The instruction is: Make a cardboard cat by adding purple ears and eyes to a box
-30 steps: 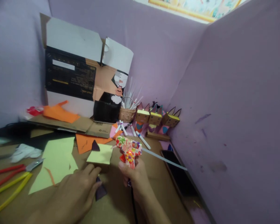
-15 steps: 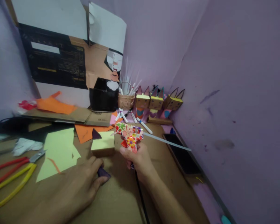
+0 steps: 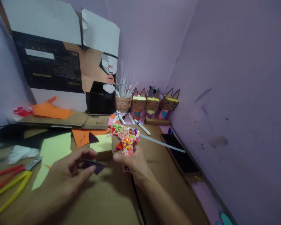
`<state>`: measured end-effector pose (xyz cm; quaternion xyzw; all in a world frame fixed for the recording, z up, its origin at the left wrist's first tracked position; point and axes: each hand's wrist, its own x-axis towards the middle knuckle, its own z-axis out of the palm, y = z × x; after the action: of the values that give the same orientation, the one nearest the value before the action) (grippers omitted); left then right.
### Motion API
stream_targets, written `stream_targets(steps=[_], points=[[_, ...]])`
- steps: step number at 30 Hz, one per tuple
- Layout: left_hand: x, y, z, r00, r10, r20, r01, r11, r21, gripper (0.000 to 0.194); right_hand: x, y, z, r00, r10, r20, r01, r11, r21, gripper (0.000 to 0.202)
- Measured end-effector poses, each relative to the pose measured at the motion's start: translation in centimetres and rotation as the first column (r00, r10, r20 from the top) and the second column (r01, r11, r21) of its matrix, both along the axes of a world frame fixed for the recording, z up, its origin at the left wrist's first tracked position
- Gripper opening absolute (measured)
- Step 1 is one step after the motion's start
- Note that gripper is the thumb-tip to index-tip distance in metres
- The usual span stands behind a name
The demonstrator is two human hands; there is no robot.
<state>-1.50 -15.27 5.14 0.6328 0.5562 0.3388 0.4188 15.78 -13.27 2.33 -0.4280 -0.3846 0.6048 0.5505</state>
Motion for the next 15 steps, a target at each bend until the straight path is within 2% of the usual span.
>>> stream_targets(steps=[5, 11, 13, 15], points=[[1.1, 0.6, 0.7, 0.997, 0.046, 0.066, -0.050, 0.997, 0.066, 0.028, -0.5, -0.5, 0.2, 1.000, 0.016, 0.007, -0.016, 1.000, 0.018, 0.037], [1.6, 1.1, 0.6, 0.993, 0.024, 0.112, -0.031, 0.997, 0.066, 0.030, -0.7, -0.7, 0.2, 0.999, -0.006, 0.032, 0.005, 1.000, 0.017, 0.036], [1.4, 1.2, 0.5, 0.996, 0.025, 0.091, -0.032, 0.997, 0.076, 0.030, -0.7, -0.7, 0.2, 0.999, -0.042, 0.024, 0.041, 0.999, 0.021, 0.036], [1.2, 1.3, 0.6, 1.000, 0.024, 0.017, -0.026, 0.994, 0.110, 0.019, -0.8, -0.7, 0.2, 0.998, -0.064, 0.016, 0.064, 0.998, 0.019, 0.038]])
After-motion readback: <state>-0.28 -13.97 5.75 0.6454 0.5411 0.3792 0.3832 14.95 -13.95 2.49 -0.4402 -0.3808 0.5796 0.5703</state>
